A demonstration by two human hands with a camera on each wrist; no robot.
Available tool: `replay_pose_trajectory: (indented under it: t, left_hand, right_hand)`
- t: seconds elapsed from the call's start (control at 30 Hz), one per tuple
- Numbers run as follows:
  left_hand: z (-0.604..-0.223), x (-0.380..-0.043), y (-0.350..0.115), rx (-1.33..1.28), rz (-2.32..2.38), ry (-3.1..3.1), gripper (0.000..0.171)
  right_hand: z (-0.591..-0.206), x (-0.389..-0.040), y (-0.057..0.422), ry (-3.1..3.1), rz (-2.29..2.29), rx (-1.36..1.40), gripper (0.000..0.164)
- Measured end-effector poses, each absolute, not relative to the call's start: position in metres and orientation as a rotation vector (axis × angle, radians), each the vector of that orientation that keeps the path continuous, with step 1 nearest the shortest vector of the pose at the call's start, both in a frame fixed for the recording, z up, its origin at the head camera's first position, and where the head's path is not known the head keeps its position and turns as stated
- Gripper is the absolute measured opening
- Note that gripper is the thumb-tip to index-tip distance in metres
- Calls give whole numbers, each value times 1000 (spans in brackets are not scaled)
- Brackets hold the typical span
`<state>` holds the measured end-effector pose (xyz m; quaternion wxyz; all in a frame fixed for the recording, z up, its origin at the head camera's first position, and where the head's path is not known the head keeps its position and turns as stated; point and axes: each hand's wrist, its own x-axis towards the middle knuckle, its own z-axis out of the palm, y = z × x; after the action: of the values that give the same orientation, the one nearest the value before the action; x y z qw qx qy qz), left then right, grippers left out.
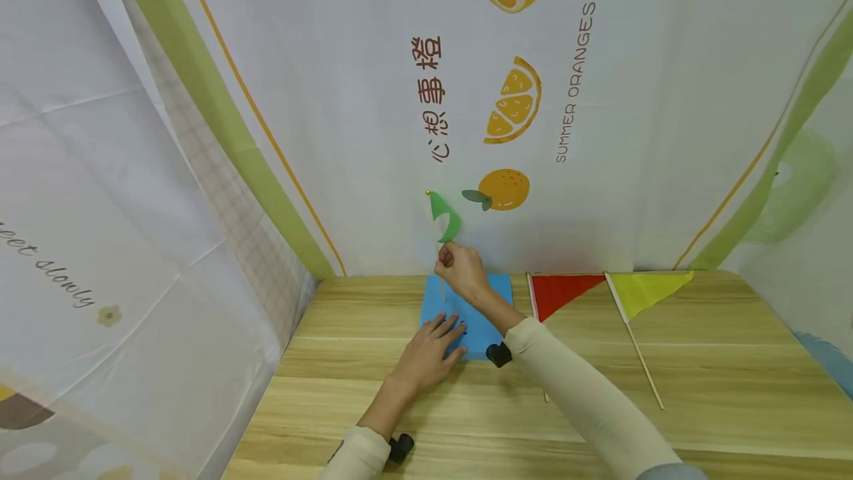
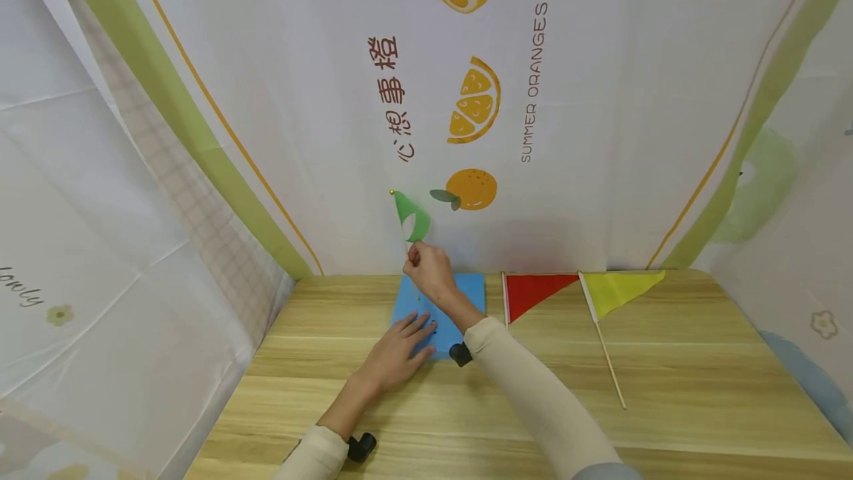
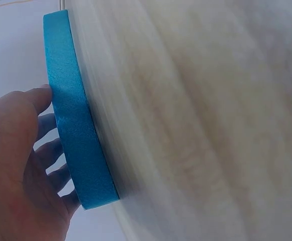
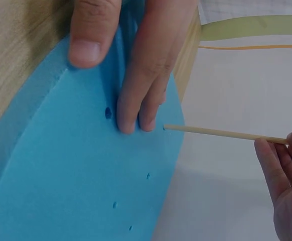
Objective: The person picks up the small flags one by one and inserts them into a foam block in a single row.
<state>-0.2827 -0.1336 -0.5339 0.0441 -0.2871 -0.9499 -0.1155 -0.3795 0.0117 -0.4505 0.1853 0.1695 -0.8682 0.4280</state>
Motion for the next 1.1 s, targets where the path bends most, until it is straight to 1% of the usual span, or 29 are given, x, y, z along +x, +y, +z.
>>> replay_pose_trajectory:
  t: [1.1]
  left_hand:
    - [-531,-281,-133,-884,-360,-2905,55]
  right_hand:
    - [-461,-376,14,-2509,1196,478,7]
